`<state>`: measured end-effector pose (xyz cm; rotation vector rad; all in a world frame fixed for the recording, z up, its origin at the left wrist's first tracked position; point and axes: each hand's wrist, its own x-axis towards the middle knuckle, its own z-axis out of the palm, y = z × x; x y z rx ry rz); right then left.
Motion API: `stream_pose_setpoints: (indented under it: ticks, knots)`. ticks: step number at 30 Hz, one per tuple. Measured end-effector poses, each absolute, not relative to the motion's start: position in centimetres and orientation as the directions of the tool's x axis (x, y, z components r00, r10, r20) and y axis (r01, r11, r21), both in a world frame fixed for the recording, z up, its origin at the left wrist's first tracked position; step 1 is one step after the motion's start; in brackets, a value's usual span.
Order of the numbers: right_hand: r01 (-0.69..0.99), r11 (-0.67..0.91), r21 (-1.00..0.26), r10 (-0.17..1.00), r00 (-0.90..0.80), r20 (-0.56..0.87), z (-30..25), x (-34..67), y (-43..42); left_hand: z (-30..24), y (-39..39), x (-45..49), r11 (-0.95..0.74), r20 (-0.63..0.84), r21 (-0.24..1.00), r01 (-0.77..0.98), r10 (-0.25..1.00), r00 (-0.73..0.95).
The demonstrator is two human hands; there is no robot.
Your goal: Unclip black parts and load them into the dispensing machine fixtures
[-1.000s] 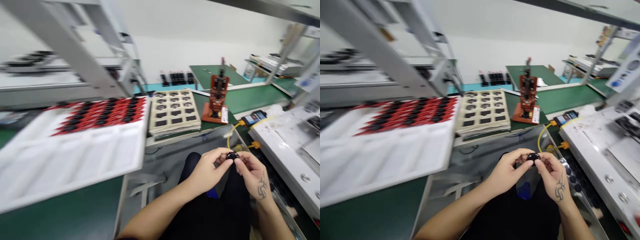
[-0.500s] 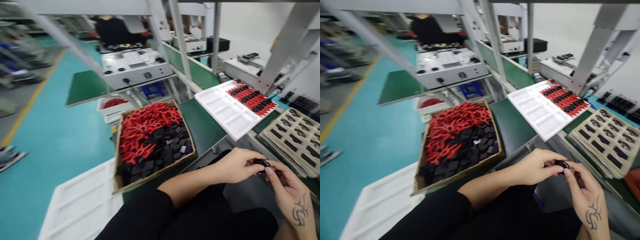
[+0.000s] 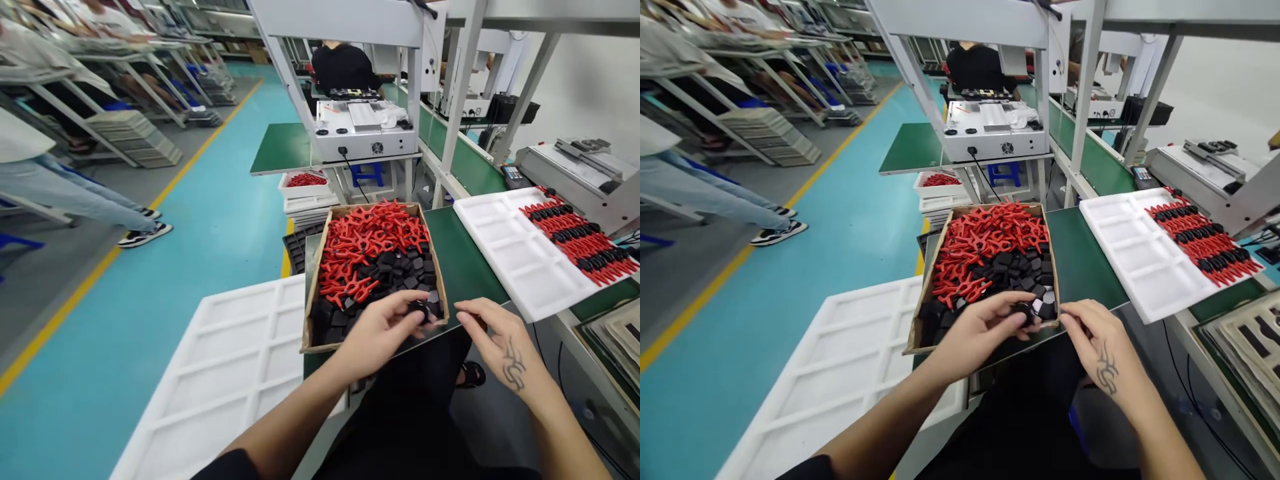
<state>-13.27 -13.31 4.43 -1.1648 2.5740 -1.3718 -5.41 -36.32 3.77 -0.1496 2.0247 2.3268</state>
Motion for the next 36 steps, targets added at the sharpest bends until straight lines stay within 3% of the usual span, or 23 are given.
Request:
stream_pose_setpoints:
  ticks: [3, 5, 10, 15, 19, 23, 25, 27, 29, 32, 36]
  knots:
    - [-0.714, 0.343, -0.611, -0.720, -0.617, 0.317, 3.4, -15.7, -17.0, 3.5, -40.4, -5.4, -0.014, -0.085, 0.996, -0.084, -0.293, -0.952]
    - [-0.781, 0.362, -0.508, -0.792, -0.545, 0.274, 2.6, -17.2, -18.9, 3.0, -41.8, -5.3, -0.026, -0.110, 0.994, -0.108, -0.356, -0.928]
    - [-0.838, 0.528, -0.137, -0.832, -0.543, 0.111, 1.8, -19.0, -22.1, 1.9, -42.3, -5.4, -0.258, -0.211, 0.956, -0.136, -0.288, -0.934]
    - [-0.807, 0.590, -0.014, -0.801, -0.587, 0.112, 0.9, -18.5, -23.9, 1.9, -42.0, -5.6, -0.523, -0.277, 0.843, -0.127, -0.219, -0.936]
    - [-0.816, 0.573, -0.067, -0.803, -0.577, 0.149, 0.5, -18.8, -23.3, 1.8, -42.0, -5.3, -0.635, -0.310, 0.764, -0.115, -0.205, -0.928]
    - [-0.752, 0.513, -0.414, -0.722, -0.639, 0.267, 1.7, -18.6, -22.4, 1.5, -41.9, -5.1, -0.651, -0.338, 0.747, -0.136, -0.196, -0.921]
    - [-0.753, 0.419, -0.508, -0.697, -0.625, 0.351, 2.4, -17.8, -22.6, 1.3, -41.9, -5.1, -0.648, -0.342, 0.746, -0.151, -0.179, -0.923]
    - [-0.831, 0.295, -0.471, -0.707, -0.522, 0.477, 2.7, -16.7, -23.1, 1.3, -41.9, -5.1, -0.653, -0.338, 0.742, -0.151, -0.170, -0.926]
    - [-0.914, 0.204, -0.352, -0.735, -0.380, 0.561, 2.6, -15.7, -23.7, 1.2, -42.0, -5.1, -0.658, -0.328, 0.739, -0.143, -0.166, -0.930]
    - [-0.963, 0.138, -0.232, -0.791, -0.248, 0.559, 2.0, -14.7, -24.1, 1.1, -42.1, -5.0, -0.671, -0.311, 0.729, -0.136, -0.148, -0.939]
    - [-0.949, 0.112, -0.295, -0.801, -0.262, 0.538, 1.5, -14.8, -23.9, 0.8, -42.1, -4.7, -0.715, -0.302, 0.689, -0.121, -0.130, -0.944]
